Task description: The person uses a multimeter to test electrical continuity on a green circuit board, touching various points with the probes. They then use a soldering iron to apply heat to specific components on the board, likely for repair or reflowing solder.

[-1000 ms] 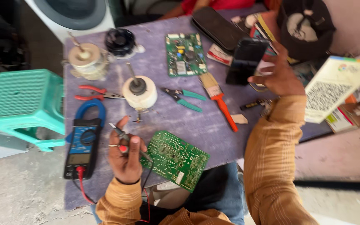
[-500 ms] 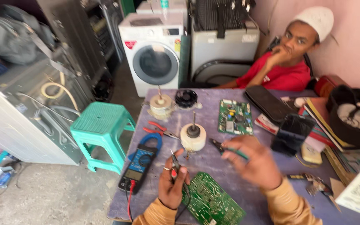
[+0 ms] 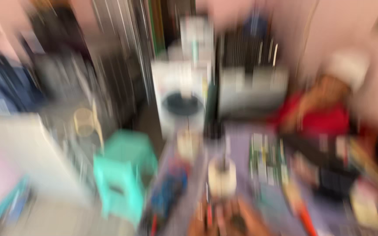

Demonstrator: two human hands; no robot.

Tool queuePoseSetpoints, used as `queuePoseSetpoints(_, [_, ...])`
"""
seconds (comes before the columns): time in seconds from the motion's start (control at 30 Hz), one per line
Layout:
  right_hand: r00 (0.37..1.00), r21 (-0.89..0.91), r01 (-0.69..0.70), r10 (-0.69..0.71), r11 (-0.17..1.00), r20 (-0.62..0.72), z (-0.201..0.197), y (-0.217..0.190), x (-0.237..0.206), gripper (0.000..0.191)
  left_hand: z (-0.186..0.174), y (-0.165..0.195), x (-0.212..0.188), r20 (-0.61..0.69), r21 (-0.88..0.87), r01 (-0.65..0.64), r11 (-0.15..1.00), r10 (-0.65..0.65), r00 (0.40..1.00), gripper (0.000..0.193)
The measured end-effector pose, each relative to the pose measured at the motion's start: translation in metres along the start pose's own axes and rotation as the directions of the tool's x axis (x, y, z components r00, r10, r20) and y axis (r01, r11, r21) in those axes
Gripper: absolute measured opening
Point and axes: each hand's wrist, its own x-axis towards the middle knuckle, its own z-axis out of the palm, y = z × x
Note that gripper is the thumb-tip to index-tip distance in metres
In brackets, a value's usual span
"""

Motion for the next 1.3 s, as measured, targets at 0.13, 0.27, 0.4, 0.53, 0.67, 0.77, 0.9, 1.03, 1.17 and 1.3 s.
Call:
queuePoseSetpoints(0.13, [0.999,0.155,-0.015,0.022,0.988,-0.049,0.011,0.003,-0.024,0.04,-0.008,-0.039,-0.029,0.102,-0.105,0.022,0.994,-0.011,0.995,0.053])
queuePoseSetpoints(0.27, [0.985,0.183,-0.147,0.161,0.972,-0.066,0.015,-0.002,-0.013,0.046,-0.006,-0.005,-0.018,0.121,-0.052,-0.044,0.998,0.05,0.991,0.051])
queuePoseSetpoints(0.4, [0.952,0.249,-0.278,0.302,0.928,-0.06,0.013,-0.005,0.002,0.041,-0.011,0.017,0.006,0.144,-0.119,0.026,0.993,-0.009,0.99,0.051])
queuePoseSetpoints(0.53, [0.939,0.345,-0.321,0.343,0.882,-0.003,0.001,-0.004,0.012,0.029,-0.022,0.022,0.016,0.212,0.117,0.046,0.992,-0.07,0.975,0.049])
queuePoseSetpoints(0.67, [0.947,0.318,-0.284,0.317,0.904,-0.053,-0.009,-0.011,0.005,0.022,-0.029,0.036,0.018,0.291,0.196,0.001,0.981,-0.059,0.955,0.052])
queuePoseSetpoints(0.77, [0.974,0.38,-0.13,0.19,0.916,-0.125,-0.031,-0.014,-0.002,0.011,-0.029,0.047,0.025,0.093,-0.07,0.172,0.983,-0.166,0.982,0.043])
queuePoseSetpoints(0.9, [0.922,0.46,-0.063,0.228,0.886,-0.313,-0.053,-0.01,-0.026,0.026,-0.04,0.058,0.04,0.123,0.471,-0.026,0.882,-0.037,0.992,0.039])
queuePoseSetpoints(1.03, [0.858,0.409,-0.062,0.258,0.91,-0.444,-0.065,0.008,-0.051,0.025,-0.045,0.054,0.038,0.175,0.511,0.037,0.859,-0.146,0.974,0.049])
queuePoseSetpoints(1.17, [0.819,0.355,-0.062,0.251,0.933,-0.516,-0.074,0.028,-0.067,0.023,-0.036,0.04,0.029,0.165,0.531,-0.005,0.847,-0.098,0.981,0.044])
queuePoseSetpoints(1.3, [0.807,0.324,-0.065,0.241,0.944,-0.54,-0.081,0.042,-0.074,0.022,-0.03,0.026,0.036,0.172,0.613,-0.077,0.786,-0.038,0.984,0.042])
